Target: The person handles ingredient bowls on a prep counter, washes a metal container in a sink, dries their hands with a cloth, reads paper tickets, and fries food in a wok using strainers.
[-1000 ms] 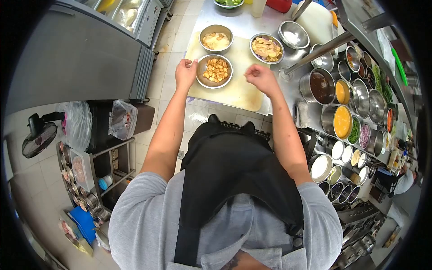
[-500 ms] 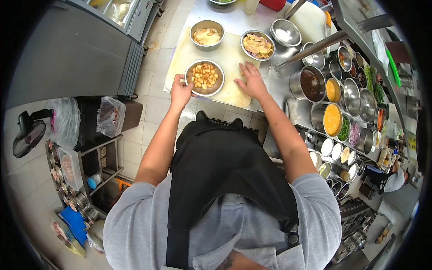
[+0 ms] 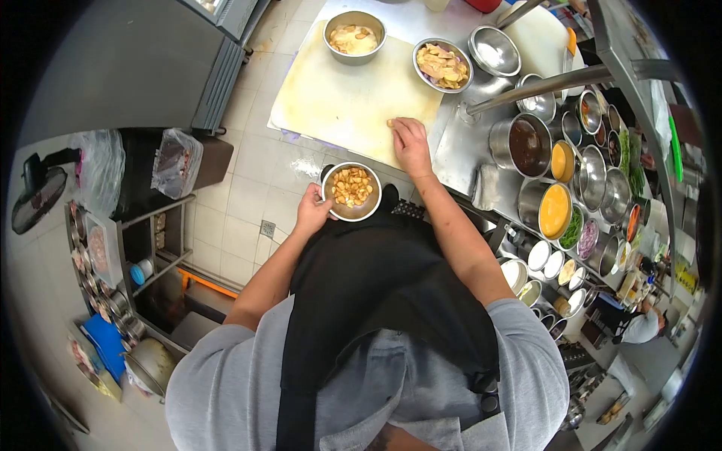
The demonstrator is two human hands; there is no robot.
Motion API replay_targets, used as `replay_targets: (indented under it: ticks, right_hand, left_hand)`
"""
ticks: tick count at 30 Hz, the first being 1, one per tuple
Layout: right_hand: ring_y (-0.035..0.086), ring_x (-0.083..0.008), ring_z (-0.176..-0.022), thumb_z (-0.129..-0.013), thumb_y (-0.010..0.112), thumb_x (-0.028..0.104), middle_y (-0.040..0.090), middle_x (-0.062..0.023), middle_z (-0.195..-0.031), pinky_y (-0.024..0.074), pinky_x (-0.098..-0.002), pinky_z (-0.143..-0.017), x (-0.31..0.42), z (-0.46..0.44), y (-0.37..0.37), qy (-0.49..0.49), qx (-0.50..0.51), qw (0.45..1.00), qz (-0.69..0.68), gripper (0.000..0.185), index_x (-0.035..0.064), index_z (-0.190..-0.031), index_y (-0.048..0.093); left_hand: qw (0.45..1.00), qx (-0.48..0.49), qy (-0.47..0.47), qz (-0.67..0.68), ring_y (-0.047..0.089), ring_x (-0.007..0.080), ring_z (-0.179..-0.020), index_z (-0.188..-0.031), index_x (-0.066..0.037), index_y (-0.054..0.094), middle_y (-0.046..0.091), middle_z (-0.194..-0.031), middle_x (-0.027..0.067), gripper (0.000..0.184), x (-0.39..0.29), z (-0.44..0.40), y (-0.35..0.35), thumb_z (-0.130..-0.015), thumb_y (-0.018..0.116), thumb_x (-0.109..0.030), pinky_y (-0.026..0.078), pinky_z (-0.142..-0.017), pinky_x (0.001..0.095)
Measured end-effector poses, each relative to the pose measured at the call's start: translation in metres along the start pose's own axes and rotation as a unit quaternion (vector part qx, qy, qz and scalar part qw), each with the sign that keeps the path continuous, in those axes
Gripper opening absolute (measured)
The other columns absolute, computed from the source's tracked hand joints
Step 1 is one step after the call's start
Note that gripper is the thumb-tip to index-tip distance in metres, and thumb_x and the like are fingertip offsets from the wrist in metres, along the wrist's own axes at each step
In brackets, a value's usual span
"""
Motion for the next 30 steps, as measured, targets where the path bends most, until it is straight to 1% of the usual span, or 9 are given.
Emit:
replay_targets:
  ticks: [6, 10, 12, 13, 14, 16, 18, 26, 30]
  right_hand:
    - [0.058, -0.0327, -0.107, -0.078, 0.065, -0.005, 0.063, -0.0129, -0.111, 0.0485, -0.0392, -0.094, 0.04, 0.024, 0.006, -0.076, 0.073, 0.994, -0.023, 0.031, 0.0015, -0.109, 0.066]
    - [0.052, -0.0347, -0.118, -0.081, 0.064, 0.001, 0.059, -0.0149, -0.122, 0.045, -0.041, -0.101, 0.055, 0.032, 0.009, -0.136, 0.133, 0.98, -0.058, 0.036, 0.0023, -0.116, 0.063]
    - [0.046, -0.0416, -0.125, -0.082, 0.065, 0.008, 0.053, -0.0234, -0.129, 0.0394, -0.0467, -0.107, 0.027, 0.017, -0.02, -0.031, 0.035, 0.998, 0.033, 0.045, -0.0027, -0.124, 0.057]
    - [0.041, -0.0478, -0.129, -0.083, 0.064, 0.014, 0.046, -0.0323, -0.135, 0.0327, -0.051, -0.112, 0.003, 0.023, -0.011, 0.05, 0.032, 0.996, 0.067, 0.054, -0.0096, -0.13, 0.049]
    - [0.038, -0.0486, -0.131, -0.083, 0.064, 0.015, 0.042, -0.0358, -0.137, 0.0299, -0.0512, -0.114, -0.011, 0.03, -0.01, 0.099, 0.024, 0.995, 0.016, 0.059, -0.0134, -0.131, 0.045]
    - [0.037, -0.0477, -0.133, -0.083, 0.063, 0.015, 0.041, -0.0344, -0.139, 0.0282, -0.0498, -0.115, -0.036, 0.047, 0.034, 0.016, 0.045, 0.997, 0.056, 0.062, -0.0139, -0.134, 0.042]
    - [0.035, -0.0471, -0.134, -0.089, 0.059, 0.016, 0.04, -0.0328, -0.14, 0.0274, -0.049, -0.116, 0.004, 0.037, 0.017, 0.035, 0.058, 0.998, -0.019, 0.058, -0.0127, -0.135, 0.041]
    - [0.042, -0.0393, -0.13, -0.089, 0.06, 0.02, 0.047, -0.0235, -0.135, 0.034, -0.0435, -0.112, 0.046, 0.024, 0.014, -0.039, 0.108, 0.993, -0.033, 0.052, -0.0073, -0.131, 0.048]
    - [0.047, -0.0363, -0.125, -0.085, 0.061, 0.012, 0.053, -0.0187, -0.127, 0.0394, -0.0429, -0.107, 0.056, 0.044, 0.019, -0.086, 0.139, 0.984, -0.073, 0.043, -0.0044, -0.124, 0.054]
  left_hand:
    - [0.996, -0.043, 0.006, 0.078, 0.066, 0.0216, -0.079, -0.101, -0.004, 0.039, 0.058, -0.099, 0.0134, 0.023, 0.034, -0.02, 0.048, -0.087, 0.053, 0.007, 0.062, -0.054, 0.0318]
    - [0.993, -0.048, 0.042, 0.103, 0.067, 0.0224, -0.081, -0.106, -0.001, 0.042, 0.06, -0.101, 0.0135, 0.025, 0.051, -0.032, 0.062, -0.086, 0.054, 0.007, 0.063, -0.056, 0.0336]
    - [0.993, -0.081, 0.057, 0.067, 0.068, 0.023, -0.082, -0.114, 0.0, 0.047, 0.062, -0.104, 0.0142, 0.032, 0.052, -0.032, 0.067, -0.085, 0.059, 0.002, 0.061, -0.055, 0.0326]
    - [0.987, -0.097, 0.125, 0.039, 0.068, 0.0231, -0.084, -0.121, 0.0, 0.05, 0.064, -0.107, 0.0143, 0.04, 0.047, -0.032, 0.066, -0.085, 0.066, -0.004, 0.059, -0.054, 0.0308]
    - [0.992, -0.101, 0.076, 0.026, 0.068, 0.0225, -0.086, -0.122, -0.001, 0.051, 0.065, -0.107, 0.0144, 0.042, 0.03, -0.02, 0.075, -0.084, 0.069, -0.007, 0.057, -0.053, 0.0286]
    - [0.995, -0.075, 0.049, 0.041, 0.068, 0.024, -0.089, -0.126, -0.002, 0.045, 0.061, -0.116, 0.0162, 0.046, 0.032, -0.022, 0.084, -0.086, 0.066, -0.004, 0.061, -0.056, 0.0312]
    - [0.99, -0.08, 0.055, 0.098, 0.067, 0.0243, -0.089, -0.118, -0.002, 0.041, 0.057, -0.116, 0.0154, 0.031, 0.049, -0.026, 0.081, -0.091, 0.055, 0.002, 0.063, -0.058, 0.0329]
    - [0.99, -0.088, 0.067, 0.084, 0.065, 0.0256, -0.084, -0.113, -0.002, 0.038, 0.052, -0.103, 0.0146, 0.027, 0.05, -0.024, 0.067, -0.09, 0.051, 0.007, 0.065, -0.061, 0.0379]
    - [0.987, -0.066, 0.085, 0.116, 0.066, 0.0261, -0.086, -0.118, -0.002, 0.037, 0.053, -0.109, 0.0166, 0.032, 0.045, -0.019, 0.071, -0.09, 0.05, 0.007, 0.065, -0.062, 0.0371]
Point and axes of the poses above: each hand's wrist, its own z-axis away from the middle knuckle, its own y-axis out of the palm, x = y × z, the point moved 10 cm from there along -z, towards the middle knuckle
